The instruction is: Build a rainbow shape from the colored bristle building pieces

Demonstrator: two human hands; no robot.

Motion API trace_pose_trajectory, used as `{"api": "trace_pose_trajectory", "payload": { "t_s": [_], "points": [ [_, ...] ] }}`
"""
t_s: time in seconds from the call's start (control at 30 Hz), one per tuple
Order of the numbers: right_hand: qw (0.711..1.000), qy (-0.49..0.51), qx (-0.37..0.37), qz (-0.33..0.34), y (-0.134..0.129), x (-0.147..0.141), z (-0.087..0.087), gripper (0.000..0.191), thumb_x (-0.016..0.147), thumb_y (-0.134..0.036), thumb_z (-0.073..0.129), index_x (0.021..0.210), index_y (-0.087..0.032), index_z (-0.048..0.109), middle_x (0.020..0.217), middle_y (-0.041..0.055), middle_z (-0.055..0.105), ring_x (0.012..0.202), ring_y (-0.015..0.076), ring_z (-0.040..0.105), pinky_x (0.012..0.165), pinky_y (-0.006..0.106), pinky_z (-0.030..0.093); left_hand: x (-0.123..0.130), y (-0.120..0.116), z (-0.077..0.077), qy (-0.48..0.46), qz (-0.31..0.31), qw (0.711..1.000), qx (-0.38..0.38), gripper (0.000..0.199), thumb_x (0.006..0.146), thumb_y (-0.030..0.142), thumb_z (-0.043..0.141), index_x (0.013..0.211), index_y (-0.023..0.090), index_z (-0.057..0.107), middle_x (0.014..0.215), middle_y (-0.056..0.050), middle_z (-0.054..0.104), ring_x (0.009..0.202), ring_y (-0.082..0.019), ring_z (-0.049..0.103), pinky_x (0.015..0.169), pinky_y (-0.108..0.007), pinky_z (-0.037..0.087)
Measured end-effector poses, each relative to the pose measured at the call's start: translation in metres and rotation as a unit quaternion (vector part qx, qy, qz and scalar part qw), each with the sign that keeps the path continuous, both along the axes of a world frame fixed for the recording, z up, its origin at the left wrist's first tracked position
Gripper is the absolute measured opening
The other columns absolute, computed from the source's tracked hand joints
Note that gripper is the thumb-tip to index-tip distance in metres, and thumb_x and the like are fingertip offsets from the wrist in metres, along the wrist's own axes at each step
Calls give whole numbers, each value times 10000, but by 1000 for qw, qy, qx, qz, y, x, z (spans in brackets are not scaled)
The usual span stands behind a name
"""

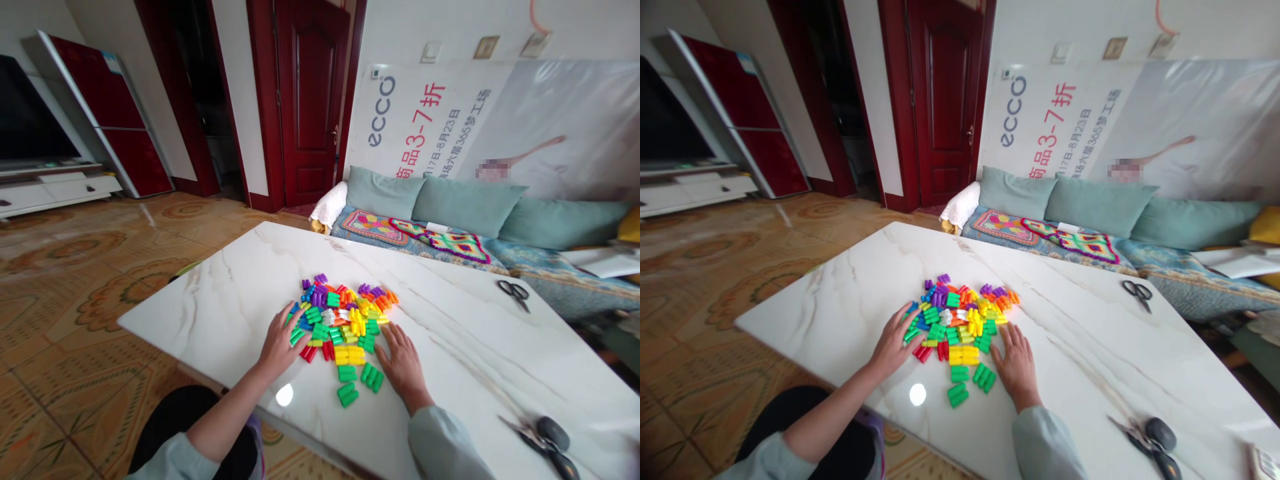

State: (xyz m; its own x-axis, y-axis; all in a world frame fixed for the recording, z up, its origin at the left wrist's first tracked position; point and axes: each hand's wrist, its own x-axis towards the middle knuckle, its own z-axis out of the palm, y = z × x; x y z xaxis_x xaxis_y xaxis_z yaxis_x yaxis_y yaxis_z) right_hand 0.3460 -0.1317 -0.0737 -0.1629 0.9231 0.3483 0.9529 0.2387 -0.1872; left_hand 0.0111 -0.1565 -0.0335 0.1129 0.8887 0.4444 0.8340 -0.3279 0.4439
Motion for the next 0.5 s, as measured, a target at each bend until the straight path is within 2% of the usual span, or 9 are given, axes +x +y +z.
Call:
{"api": "trace_pose_trajectory", "payload": {
  "t_s": [0.1,0.17,0.33,0.43,0.5],
  "points": [
    [1000,0,1,-3,1,0,-1,541,913,-480,388,1351,-173,467,1454,119,423,1370,265,327,1099,453,291,-25,-9,-20,17,115,992,-45,511,955,418,361,1406,180,390,1476,-153,357,1370,-276,327,1117,-486,290],
    [1000,-3,-1,-3,1,0,-1,541,913,-472,388,1352,-166,467,1454,123,422,1370,265,327,1100,453,292,-28,-5,-27,34,154,985,-69,507,963,416,329,1409,185,398,1470,-155,379,1374,-288,323,1115,-512,272],
    [1000,19,-6,6,1,2,1,547,899,-490,413,1346,-181,476,1449,115,432,1362,272,345,1101,464,298,-12,10,-24,66,163,979,-107,585,934,531,348,1438,236,367,1492,-118,376,1400,-321,266,1116,-608,151],
    [997,80,-8,2,0,4,2,557,875,-510,441,1325,-185,493,1410,123,477,1326,282,402,1081,464,335,-7,10,-23,74,159,980,-99,596,925,543,357,1441,246,366,1497,-101,371,1408,-316,249,1119,-602,143],
    [989,144,-15,-32,2,5,3,567,864,-523,443,1320,-189,488,1338,126,545,1250,285,492,1030,456,400,-7,10,-25,81,166,978,-93,594,925,531,361,1442,239,367,1499,-100,369,1407,-320,250,1116,-602,149]
  ]
}}
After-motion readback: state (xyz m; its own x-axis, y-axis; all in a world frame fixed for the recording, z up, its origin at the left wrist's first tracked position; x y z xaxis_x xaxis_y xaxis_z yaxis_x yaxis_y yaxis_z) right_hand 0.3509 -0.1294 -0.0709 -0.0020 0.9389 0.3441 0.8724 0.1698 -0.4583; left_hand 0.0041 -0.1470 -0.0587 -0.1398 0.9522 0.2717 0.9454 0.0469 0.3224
